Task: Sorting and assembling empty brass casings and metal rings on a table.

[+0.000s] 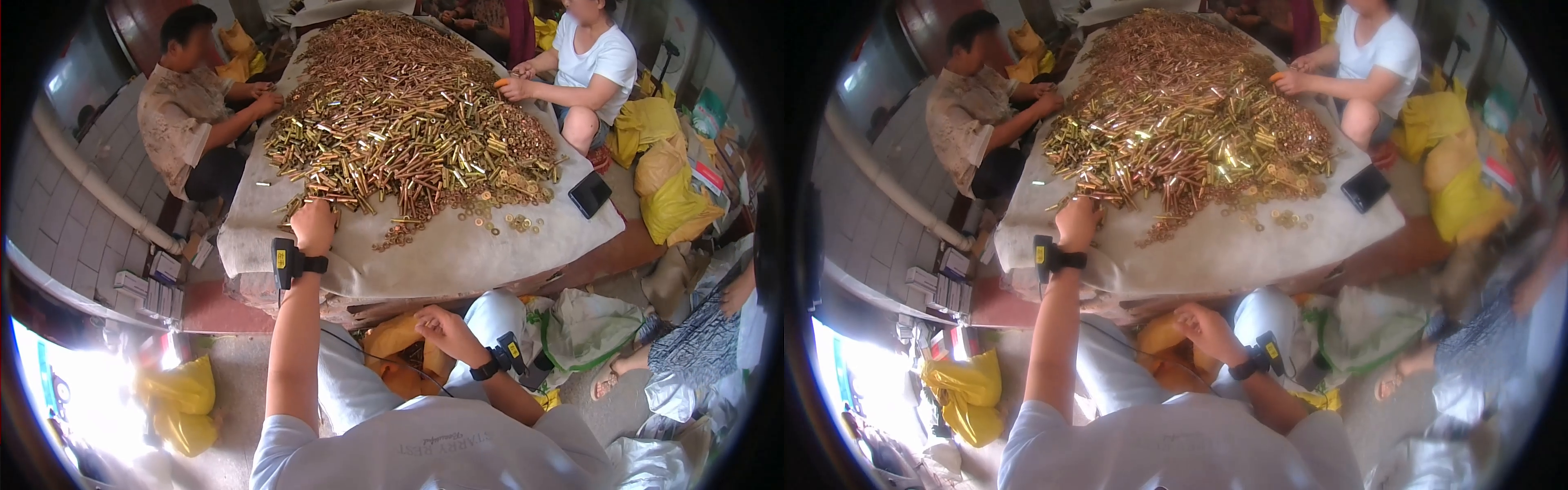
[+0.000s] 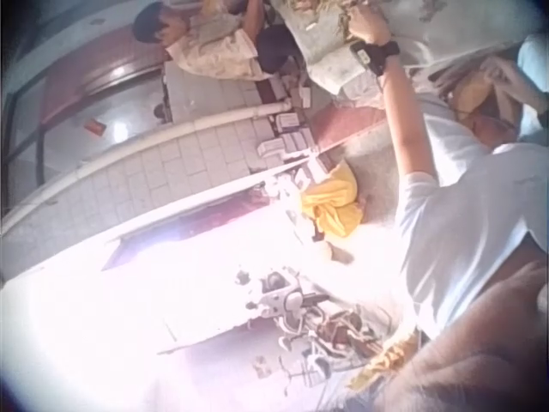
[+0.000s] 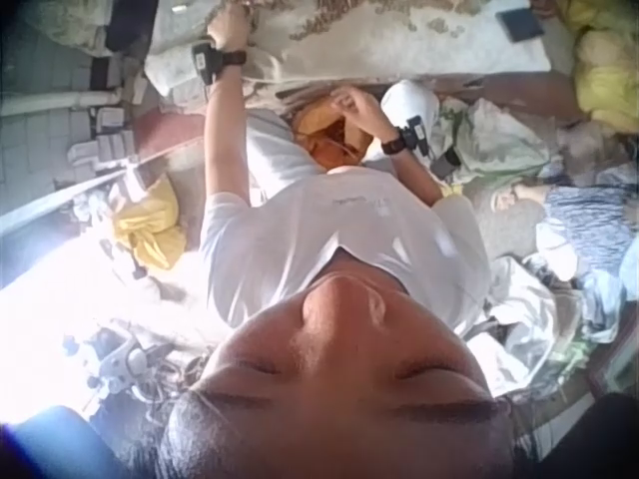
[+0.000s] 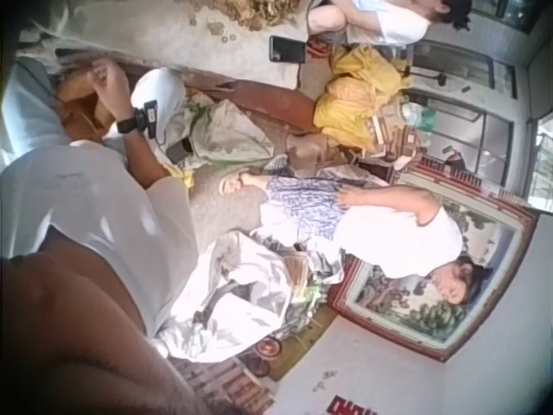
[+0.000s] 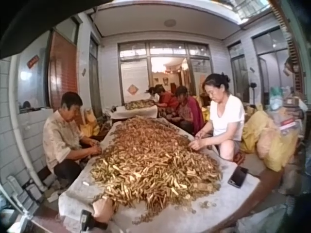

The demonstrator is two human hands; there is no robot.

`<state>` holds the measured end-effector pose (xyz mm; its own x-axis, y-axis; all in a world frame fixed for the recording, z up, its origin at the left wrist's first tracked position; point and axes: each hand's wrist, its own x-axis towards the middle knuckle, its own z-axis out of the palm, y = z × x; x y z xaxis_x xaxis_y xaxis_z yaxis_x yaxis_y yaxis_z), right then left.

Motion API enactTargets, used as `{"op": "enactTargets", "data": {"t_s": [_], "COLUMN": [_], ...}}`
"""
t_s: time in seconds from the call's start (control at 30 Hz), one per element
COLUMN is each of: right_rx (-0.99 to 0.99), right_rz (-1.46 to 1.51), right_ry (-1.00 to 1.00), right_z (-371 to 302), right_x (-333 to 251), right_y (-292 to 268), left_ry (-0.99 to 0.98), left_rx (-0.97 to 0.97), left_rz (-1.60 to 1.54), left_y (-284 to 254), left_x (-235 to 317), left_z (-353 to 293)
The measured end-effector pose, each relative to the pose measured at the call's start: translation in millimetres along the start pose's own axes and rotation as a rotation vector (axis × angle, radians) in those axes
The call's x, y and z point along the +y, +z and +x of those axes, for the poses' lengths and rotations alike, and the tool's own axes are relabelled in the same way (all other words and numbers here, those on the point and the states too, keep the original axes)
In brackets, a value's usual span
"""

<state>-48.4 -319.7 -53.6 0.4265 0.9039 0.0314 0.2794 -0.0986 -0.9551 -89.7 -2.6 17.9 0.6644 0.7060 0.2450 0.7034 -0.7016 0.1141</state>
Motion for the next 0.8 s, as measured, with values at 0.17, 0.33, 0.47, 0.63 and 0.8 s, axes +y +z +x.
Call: {"op": "enactTargets", "data": {"t_s": [0.17,0.33,0.47,0.63,0.8], "right_rx": [0.025,0.079,0.174,0.293,0.375], "right_rz": [0.041,0.014,0.046,0.319,0.352], "right_ry": [0.013,-0.079,-0.086,-0.146,-0.273], "right_z": [2,12,24,55,96], "right_x": [-1,-3,-18,-17,-30], "right_y": [-4,-4,-10,-14,-16], "left_ry": [-0.025,-0.033,-0.030,0.060,0.073], "left_rx": [-0.102,-0.057,0.078,-0.090,-0.146], "left_rz": [-0.009,-0.038,-0.205,-0.950,-0.997], "left_y": [-4,5,-4,-21,-29], "left_x": [6,3,10,43,60], "left_z": [2,-6,-19,-42,-61]}}
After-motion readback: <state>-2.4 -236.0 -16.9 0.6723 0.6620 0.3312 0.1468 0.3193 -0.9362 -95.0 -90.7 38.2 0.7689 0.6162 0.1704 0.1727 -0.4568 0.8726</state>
